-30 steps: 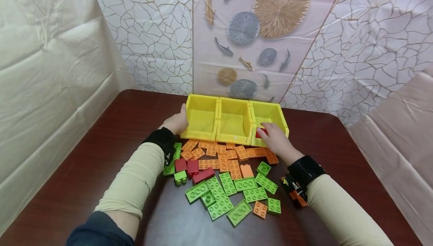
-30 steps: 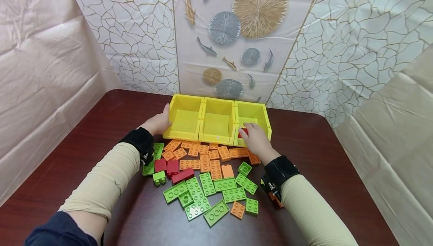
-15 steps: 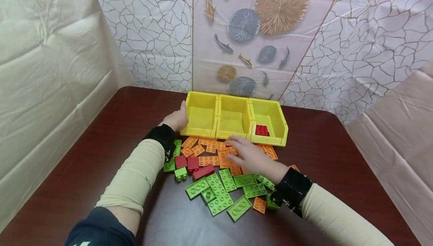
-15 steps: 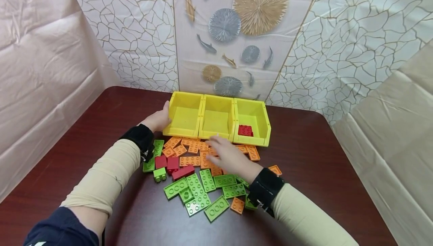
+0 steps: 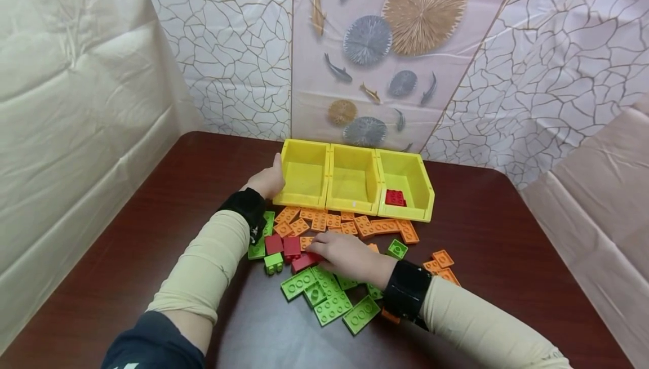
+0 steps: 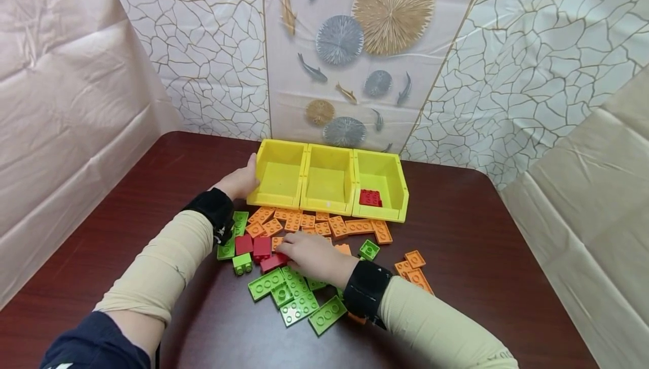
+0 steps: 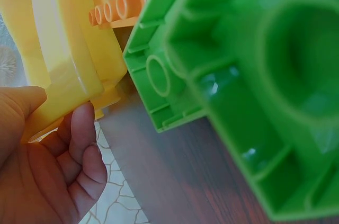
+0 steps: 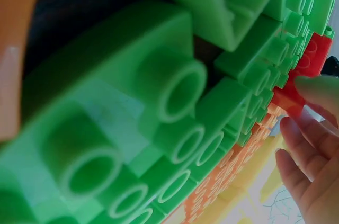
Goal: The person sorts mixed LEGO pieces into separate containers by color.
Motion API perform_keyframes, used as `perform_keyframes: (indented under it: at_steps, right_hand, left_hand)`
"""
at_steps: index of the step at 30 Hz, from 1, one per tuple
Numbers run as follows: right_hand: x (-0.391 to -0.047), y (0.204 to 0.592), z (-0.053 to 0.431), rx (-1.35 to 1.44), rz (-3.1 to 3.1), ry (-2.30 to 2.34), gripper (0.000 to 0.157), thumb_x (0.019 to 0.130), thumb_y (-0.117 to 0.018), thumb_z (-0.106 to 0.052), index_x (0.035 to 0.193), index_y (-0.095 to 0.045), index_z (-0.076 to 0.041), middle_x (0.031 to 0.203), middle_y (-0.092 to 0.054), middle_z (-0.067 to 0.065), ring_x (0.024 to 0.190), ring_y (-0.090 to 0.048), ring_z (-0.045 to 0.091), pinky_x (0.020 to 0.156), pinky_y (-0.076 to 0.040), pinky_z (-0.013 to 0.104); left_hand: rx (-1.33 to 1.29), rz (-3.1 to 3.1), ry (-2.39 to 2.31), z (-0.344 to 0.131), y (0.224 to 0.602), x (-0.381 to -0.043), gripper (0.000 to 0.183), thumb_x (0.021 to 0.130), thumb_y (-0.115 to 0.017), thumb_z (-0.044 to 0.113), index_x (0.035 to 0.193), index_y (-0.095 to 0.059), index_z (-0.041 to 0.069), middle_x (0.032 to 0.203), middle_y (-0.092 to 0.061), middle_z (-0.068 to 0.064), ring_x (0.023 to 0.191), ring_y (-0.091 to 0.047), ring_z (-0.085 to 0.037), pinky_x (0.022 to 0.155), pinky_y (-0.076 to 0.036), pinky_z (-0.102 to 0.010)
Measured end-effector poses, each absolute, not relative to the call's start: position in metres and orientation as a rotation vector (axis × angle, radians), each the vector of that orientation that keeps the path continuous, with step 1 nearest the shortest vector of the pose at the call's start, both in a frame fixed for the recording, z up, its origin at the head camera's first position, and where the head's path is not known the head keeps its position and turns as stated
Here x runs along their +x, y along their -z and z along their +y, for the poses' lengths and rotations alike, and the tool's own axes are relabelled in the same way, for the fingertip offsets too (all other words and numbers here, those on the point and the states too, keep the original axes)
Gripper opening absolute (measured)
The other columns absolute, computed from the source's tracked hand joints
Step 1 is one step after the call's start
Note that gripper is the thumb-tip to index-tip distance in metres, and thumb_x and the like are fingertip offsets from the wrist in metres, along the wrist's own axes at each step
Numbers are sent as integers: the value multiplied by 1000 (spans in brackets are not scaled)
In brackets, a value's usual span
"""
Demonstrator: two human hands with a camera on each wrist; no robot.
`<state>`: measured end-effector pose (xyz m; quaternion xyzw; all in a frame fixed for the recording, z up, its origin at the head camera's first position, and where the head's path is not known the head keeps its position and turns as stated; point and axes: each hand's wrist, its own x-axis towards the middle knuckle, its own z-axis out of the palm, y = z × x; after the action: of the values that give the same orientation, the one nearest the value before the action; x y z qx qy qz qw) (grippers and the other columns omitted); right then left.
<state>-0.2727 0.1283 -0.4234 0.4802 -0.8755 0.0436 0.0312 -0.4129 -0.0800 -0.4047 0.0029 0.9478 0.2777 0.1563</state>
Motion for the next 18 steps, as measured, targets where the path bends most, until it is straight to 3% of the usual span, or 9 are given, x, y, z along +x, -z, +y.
perform_keyframes:
  at_steps: [8,14,18]
  right_hand:
    - [-274,415,136,1466,-2650,-300,24,84,-69,-12,108,-66,-9,102,-60,1,93,-59,14,78,-48,25]
    - [-276,393,157,1332,-2703,-444,27,85,-69,-14,111,-65,-11,105,-60,0,95,-58,13,80,-48,28]
    - [-283,376,182,1107,-2762,-637,26,86,-67,-13,112,-64,-10,106,-62,3,95,-59,17,79,-48,36]
  left_hand:
    - [-15,2697,-807,-79,404,-415,53,103,-11,38,148,3,15,85,-51,-11,75,-54,-24,72,-39,-32]
    - [-89,2659,-852,-80,403,-417,54,100,-4,44,145,-10,14,86,-53,-11,74,-55,-24,70,-40,-31]
    - [-138,2610,-892,-80,404,-416,67,96,3,50,131,-36,9,86,-54,-11,74,-56,-23,70,-40,-31]
